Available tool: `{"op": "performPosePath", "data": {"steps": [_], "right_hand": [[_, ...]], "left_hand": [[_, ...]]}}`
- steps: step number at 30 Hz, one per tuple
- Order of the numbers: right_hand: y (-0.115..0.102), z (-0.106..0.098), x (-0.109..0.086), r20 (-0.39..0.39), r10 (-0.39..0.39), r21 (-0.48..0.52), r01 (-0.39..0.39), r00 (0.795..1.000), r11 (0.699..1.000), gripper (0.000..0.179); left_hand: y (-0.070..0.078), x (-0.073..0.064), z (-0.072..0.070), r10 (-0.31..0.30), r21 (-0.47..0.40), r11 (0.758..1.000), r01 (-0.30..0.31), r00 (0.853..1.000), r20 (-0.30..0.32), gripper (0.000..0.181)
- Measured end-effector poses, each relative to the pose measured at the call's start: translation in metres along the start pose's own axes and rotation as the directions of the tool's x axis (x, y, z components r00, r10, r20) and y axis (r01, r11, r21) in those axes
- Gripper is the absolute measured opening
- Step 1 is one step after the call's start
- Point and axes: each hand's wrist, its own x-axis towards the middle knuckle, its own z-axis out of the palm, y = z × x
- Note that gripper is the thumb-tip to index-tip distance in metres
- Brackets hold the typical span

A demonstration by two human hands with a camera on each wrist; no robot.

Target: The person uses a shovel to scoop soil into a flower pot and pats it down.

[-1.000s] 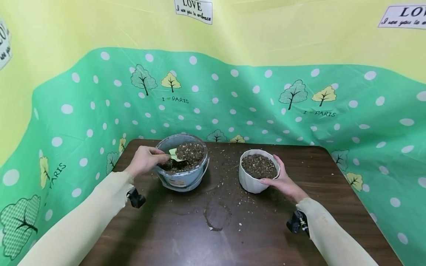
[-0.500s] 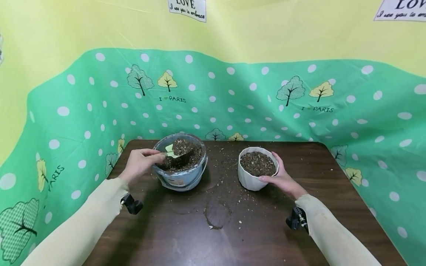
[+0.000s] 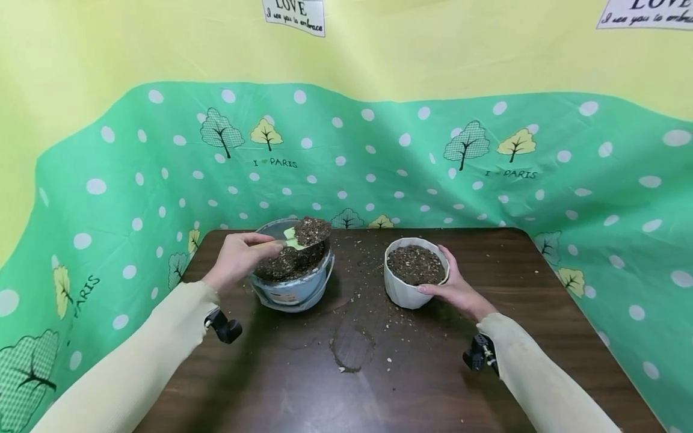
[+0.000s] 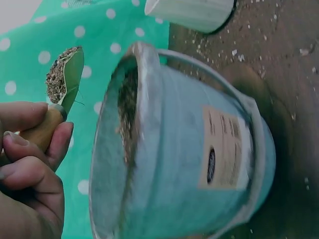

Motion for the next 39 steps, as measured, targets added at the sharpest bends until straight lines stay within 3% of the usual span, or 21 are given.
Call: {"op": "performPosePath", "data": {"steps": [7,16,29,39], "right_hand": [[0.004,0.0,0.004,0.01,-0.029,0.001,0.029,1.0,1.0,0.116],[0.007,0.002,0.007,0.002,-0.041,0.011,0.041,0.999,0.999,0.117],[0.009,0.002,0.004,-0.001,-0.034,0.038,0.034,0.999,0.999,0.116],[0.01,-0.001,0.0,-0.025,-0.038,0.057,0.039,0.999,0.998,0.117]], "left_hand": [[0.018,0.003,0.024,0.019,-0.048,0.999,-0.017,0.998,0.053,0.034],[0.039,0.01,0.069,0.052,-0.116,0.993,-0.038,0.992,0.118,0.029],[0.045,0.017,0.15,0.08,-0.068,0.995,-0.072,0.989,0.121,0.024],[0.04,0.016,0.196,0.085,-0.029,0.996,-0.082,0.985,0.151,0.017]]}}
